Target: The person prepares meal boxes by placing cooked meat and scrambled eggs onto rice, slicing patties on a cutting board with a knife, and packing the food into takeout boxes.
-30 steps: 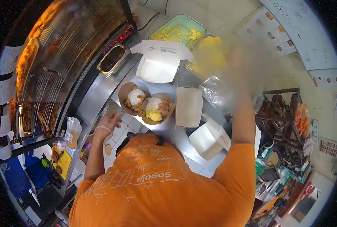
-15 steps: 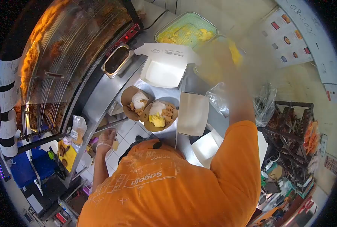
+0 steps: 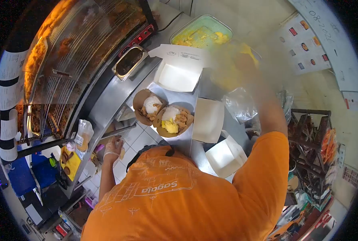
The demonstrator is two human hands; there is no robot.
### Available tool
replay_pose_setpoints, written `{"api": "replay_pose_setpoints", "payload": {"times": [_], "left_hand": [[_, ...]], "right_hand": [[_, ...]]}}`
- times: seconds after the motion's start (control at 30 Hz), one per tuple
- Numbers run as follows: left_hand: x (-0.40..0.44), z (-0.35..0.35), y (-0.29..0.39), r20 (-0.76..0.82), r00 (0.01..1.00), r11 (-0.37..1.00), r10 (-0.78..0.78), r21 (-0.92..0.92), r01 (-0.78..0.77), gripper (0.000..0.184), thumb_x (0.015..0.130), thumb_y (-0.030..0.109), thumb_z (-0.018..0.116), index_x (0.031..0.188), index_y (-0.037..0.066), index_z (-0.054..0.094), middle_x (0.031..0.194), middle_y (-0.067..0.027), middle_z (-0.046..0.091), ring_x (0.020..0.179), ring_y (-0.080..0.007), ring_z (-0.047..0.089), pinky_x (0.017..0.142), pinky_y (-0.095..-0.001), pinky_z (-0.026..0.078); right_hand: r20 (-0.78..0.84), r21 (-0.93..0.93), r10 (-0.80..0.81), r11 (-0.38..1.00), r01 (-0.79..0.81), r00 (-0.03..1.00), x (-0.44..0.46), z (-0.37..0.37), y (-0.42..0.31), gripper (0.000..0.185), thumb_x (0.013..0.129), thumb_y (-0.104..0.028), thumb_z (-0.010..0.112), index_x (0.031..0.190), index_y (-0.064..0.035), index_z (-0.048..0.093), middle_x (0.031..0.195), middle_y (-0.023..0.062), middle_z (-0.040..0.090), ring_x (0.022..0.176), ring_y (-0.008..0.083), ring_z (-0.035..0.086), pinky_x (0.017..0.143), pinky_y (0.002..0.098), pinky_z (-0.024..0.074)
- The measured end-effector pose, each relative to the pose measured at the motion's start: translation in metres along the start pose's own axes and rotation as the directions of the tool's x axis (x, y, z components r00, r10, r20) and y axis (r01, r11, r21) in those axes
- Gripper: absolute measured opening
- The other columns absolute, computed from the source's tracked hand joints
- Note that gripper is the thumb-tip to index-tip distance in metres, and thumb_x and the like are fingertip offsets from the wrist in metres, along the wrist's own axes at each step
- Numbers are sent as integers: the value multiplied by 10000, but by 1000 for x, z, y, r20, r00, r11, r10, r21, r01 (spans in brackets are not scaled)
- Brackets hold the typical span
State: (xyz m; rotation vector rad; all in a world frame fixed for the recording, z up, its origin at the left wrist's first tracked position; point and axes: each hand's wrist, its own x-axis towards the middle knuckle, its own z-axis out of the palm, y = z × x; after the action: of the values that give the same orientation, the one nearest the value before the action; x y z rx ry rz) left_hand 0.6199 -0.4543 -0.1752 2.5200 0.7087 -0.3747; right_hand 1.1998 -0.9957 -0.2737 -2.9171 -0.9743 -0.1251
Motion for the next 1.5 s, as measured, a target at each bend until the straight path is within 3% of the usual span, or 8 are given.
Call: {"api": "replay_pose_setpoints", "payload": {"times": [0.23, 0.47, 0.6, 0.77, 0.97, 1.13, 1.27, 1.5], "left_hand": [[11, 4, 4, 41, 999, 999, 20, -42, -18, 368, 974, 335, 616, 1252, 94, 623, 1124, -178, 703, 1078, -379, 656, 949, -472, 495], [26, 18, -17, 65, 990, 989, 125, -82, -119, 384, 972, 343, 608, 1253, 83, 618, 1151, -206, 681, 1096, -393, 642, 961, -464, 496], [40, 17, -35, 46, 983, 982, 178, -77, -175, 396, 957, 341, 628, 1238, 63, 614, 1199, -241, 641, 1096, -422, 628, 950, -480, 500], [41, 11, -57, -3, 969, 965, 249, -84, -248, 382, 945, 322, 646, 1215, 53, 624, 1180, -253, 649, 1085, -431, 629, 939, -493, 499], [49, -9, -57, 50, 959, 956, 278, -114, -272, 338, 960, 280, 633, 1199, 40, 641, 1140, -258, 669, 1083, -420, 641, 932, -486, 500], [38, -75, 32, 49, 982, 849, 185, -511, -134, 282, 993, 201, 601, 1202, 20, 658, 1038, -207, 690, 963, -329, 678, 842, -397, 534], [40, -140, 172, -218, 714, 692, 665, -180, -699, 269, 982, 153, 605, 1218, 32, 648, 1005, -160, 677, 876, -284, 661, 790, -364, 538], [96, -74, 315, 2, 630, 579, 777, -394, -714, 291, 997, 232, 572, 1180, 24, 662, 1074, -199, 690, 931, -343, 686, 858, -407, 546]], "right_hand": [[395, 68, -175, 985, 161, 902, -1, -70, -41, 241, 903, -207, 577, 836, -44, 743, 857, 161, 744, 718, 299, 706, 683, 439, 551], [605, 535, 50, 714, -452, 794, -54, -110, -84, 359, 1013, -355, 558, 886, -83, 753, 549, -20, 525, 462, 101, 441, 466, 305, 357], [692, 644, 216, 244, -725, 688, -84, -145, -107, 343, 1036, -351, 553, 911, -85, 729, 503, -49, 403, 402, 58, 328, 400, 263, 243], [261, 364, 304, 848, -385, 916, -86, -97, -74, 317, 979, -318, 574, 898, -63, 745, 693, 131, 686, 686, 263, 683, 681, 388, 540], [158, -268, 224, 947, -177, 962, -60, -92, -157, 208, 910, -195, 589, 895, -55, 742, 881, 210, 726, 858, 379, 730, 754, 497, 585], [23, 82, 36, 996, -38, 999, -68, -31, -129, 186, 881, -172, 603, 866, -44, 736, 907, 207, 730, 833, 381, 727, 740, 496, 585], [283, 147, 43, 985, -88, 958, -44, -90, -138, 244, 899, -219, 587, 853, -39, 745, 901, 163, 747, 826, 355, 721, 764, 471, 567], [403, 552, -72, 815, -179, 912, -53, -91, -113, 306, 935, -295, 583, 832, -57, 746, 762, 81, 720, 676, 190, 631, 652, 355, 492]]}}
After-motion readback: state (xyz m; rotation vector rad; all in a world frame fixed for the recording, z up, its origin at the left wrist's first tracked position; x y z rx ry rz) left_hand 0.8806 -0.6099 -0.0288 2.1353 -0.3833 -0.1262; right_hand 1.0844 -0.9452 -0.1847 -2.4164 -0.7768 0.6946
